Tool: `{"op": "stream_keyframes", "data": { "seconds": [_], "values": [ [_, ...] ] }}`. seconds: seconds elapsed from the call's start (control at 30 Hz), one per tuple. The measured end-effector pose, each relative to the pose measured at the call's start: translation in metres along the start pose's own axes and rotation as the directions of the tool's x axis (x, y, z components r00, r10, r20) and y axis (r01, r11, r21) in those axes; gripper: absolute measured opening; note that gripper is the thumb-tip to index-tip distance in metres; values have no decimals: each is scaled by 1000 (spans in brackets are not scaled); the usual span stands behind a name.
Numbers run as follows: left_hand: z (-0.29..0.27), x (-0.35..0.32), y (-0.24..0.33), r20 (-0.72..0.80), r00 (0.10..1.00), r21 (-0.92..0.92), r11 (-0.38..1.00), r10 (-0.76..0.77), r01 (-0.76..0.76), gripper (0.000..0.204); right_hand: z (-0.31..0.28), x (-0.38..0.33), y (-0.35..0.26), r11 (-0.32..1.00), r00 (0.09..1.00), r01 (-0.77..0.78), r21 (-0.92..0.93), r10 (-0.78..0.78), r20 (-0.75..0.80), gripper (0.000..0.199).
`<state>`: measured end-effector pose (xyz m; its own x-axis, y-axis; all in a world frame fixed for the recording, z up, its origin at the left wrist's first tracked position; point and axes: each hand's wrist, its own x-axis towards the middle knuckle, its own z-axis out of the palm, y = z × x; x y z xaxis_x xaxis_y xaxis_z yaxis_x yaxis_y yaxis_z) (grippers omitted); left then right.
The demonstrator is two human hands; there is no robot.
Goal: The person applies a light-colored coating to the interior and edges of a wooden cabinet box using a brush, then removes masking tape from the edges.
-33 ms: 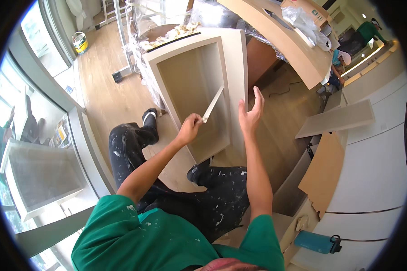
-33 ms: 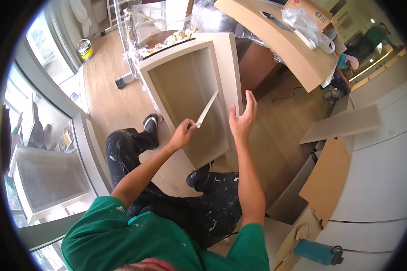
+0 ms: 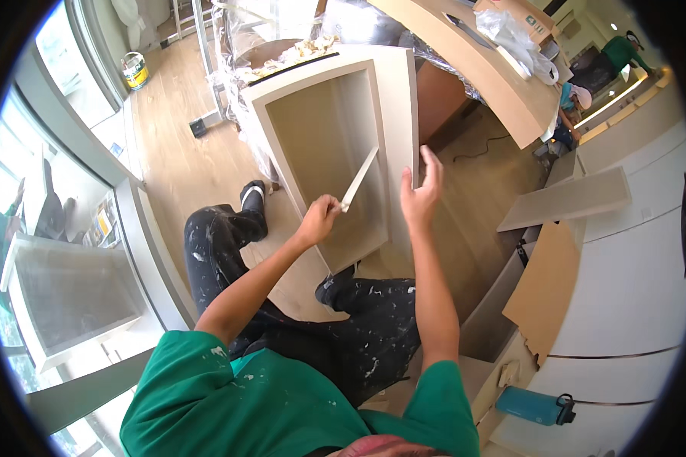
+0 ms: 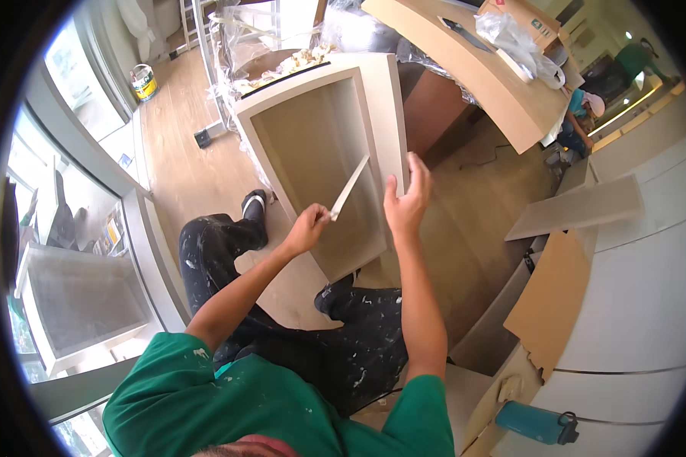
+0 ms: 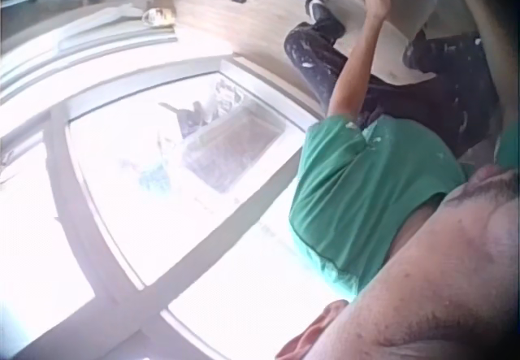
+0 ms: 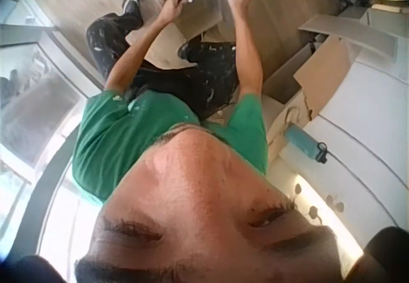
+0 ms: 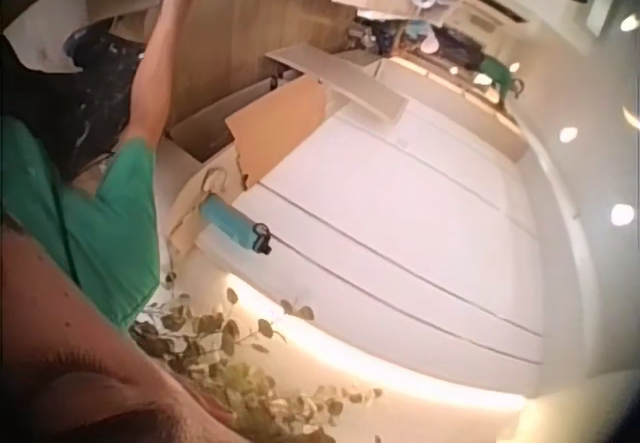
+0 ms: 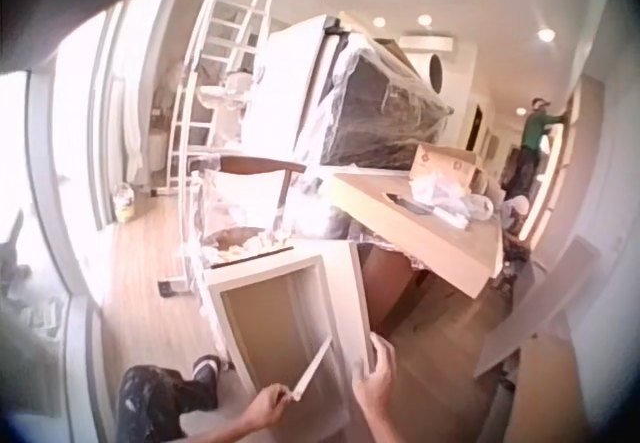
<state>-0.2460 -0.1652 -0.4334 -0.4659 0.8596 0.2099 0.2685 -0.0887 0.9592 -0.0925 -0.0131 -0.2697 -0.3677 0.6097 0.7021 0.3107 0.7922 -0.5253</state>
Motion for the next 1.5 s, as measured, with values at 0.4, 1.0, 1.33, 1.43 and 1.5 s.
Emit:
{"op": "stream_keyframes", "data": {
  "seconds": [0.4, 1.0, 1.33, 1.43, 1.5],
  "values": [
    [-9, -128, 25, 303, 938, 213, 972, -167, 104, 12, 23, -158, 33, 934, 740, 292, -208, -83, 668, 26],
    [-22, -110, 55, 152, 983, -107, 987, -105, 122, 41, -4, -250, -50, 932, 536, -243, -268, 360, 764, 18],
    [-11, -125, 24, 282, 958, -190, 975, -58, 115, 29, -42, -237, -152, 814, 476, -581, -2, 342, 810, 20],
    [-8, -121, 56, 519, 835, -400, 813, -181, 424, 31, -63, -205, -170, 856, 630, -514, 48, 339, 699, 21],
    [-16, -120, 91, 665, 709, -507, 555, -234, 659, 43, -79, -168, -176, 870, 739, -482, 102, 341, 581, 23]
  ]
}}
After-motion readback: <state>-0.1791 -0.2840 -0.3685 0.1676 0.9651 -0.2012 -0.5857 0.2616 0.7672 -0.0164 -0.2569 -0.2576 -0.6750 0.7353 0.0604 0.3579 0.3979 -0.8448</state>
